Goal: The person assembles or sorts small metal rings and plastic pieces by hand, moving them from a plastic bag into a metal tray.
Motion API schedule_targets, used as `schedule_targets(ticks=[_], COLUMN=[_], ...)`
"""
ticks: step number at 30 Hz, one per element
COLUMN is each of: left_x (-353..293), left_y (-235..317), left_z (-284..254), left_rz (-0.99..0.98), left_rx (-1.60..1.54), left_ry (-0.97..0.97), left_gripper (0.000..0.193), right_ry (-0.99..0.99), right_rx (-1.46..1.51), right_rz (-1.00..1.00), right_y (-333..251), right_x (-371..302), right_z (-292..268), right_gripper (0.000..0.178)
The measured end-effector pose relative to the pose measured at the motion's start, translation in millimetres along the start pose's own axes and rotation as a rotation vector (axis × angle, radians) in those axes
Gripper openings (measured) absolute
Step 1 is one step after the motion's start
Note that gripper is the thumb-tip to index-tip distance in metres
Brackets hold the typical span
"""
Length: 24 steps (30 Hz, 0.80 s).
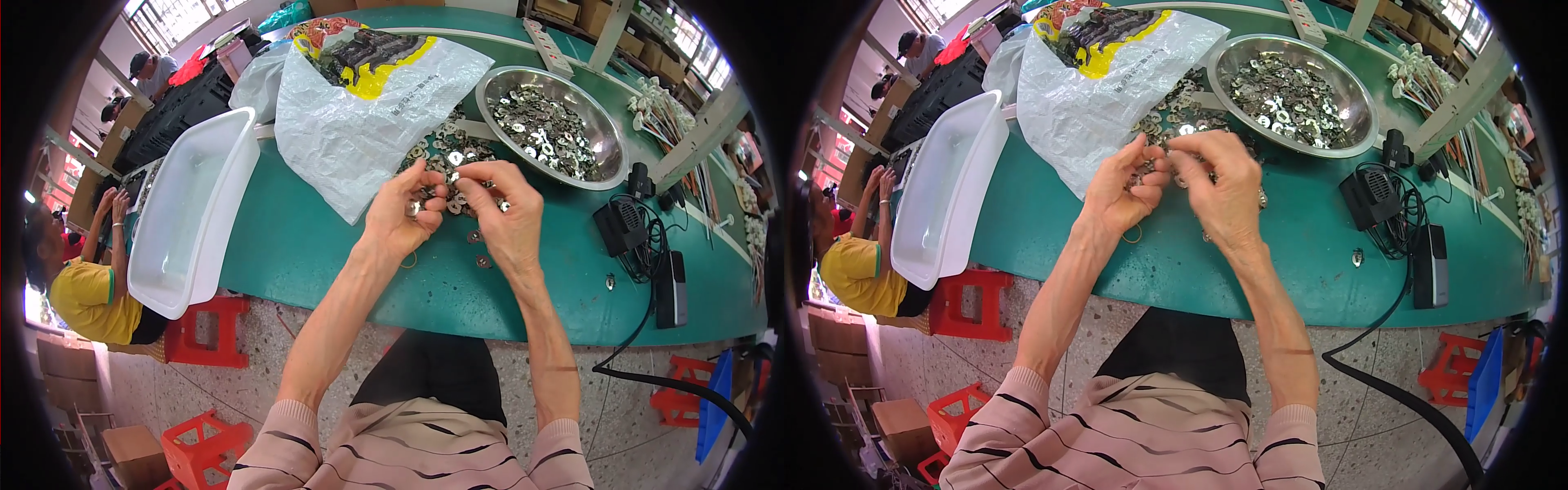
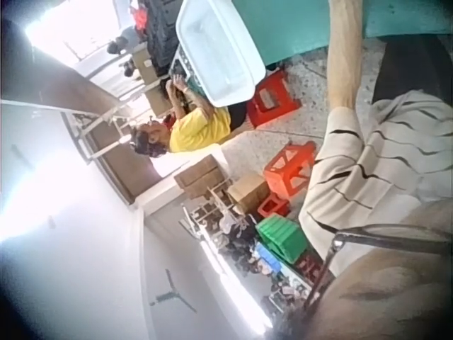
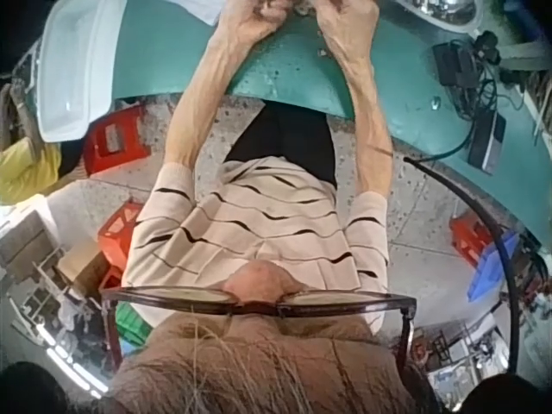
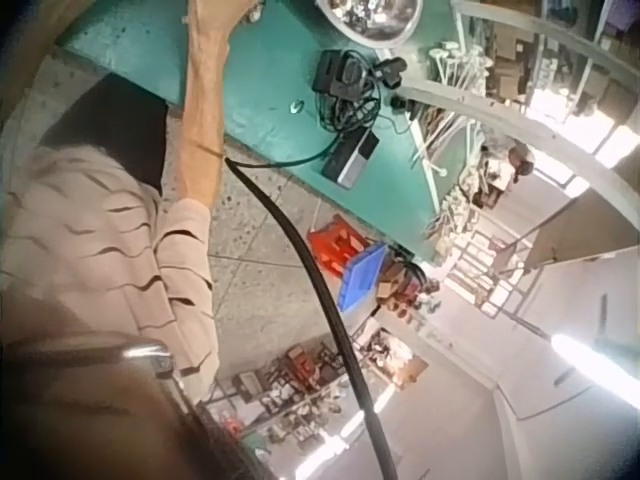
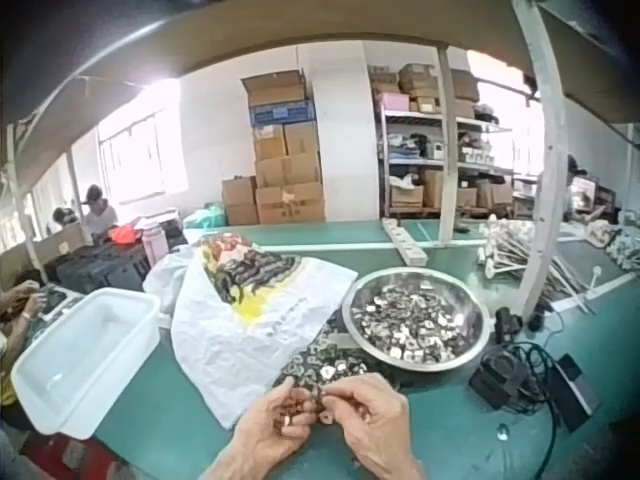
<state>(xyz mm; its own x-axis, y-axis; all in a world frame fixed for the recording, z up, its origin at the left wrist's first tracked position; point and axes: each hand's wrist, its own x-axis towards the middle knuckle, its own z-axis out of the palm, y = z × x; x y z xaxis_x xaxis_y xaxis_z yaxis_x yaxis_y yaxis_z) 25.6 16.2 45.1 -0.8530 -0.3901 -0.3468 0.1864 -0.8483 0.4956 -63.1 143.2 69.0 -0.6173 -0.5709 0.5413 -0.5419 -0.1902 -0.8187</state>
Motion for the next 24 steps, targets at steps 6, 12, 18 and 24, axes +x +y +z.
schedule_targets(ticks=[6,12,18,24], left_x=[-2.9,-3.1,-6.4,-7.1], left_y=[7.3,9.7,10.3,6.4], left_z=[-1.3,-4.8,0.5,4.4], left_rz=[0.088,0.102,0.163,0.192], left_rx=[-0.138,-0.198,-0.112,0.062], left_ry=[-0.054,-0.079,-0.081,-0.127], left_gripper=[0.024,0.022,0.018,0.015], right_ry=[-0.272,-0.316,-0.284,-0.164], right_rx=[-0.542,-0.591,-0.457,-0.093], right_rz=[-0.172,-0.125,-0.017,0.315], right_y=[16.6,22.9,20.9,15.9], right_x=[-3.5,-5.1,1.2,5.4], right_z=[-7.1,-7.9,-10.7,-13.3], right_gripper=[0.017,0.012,0.009,0.010])
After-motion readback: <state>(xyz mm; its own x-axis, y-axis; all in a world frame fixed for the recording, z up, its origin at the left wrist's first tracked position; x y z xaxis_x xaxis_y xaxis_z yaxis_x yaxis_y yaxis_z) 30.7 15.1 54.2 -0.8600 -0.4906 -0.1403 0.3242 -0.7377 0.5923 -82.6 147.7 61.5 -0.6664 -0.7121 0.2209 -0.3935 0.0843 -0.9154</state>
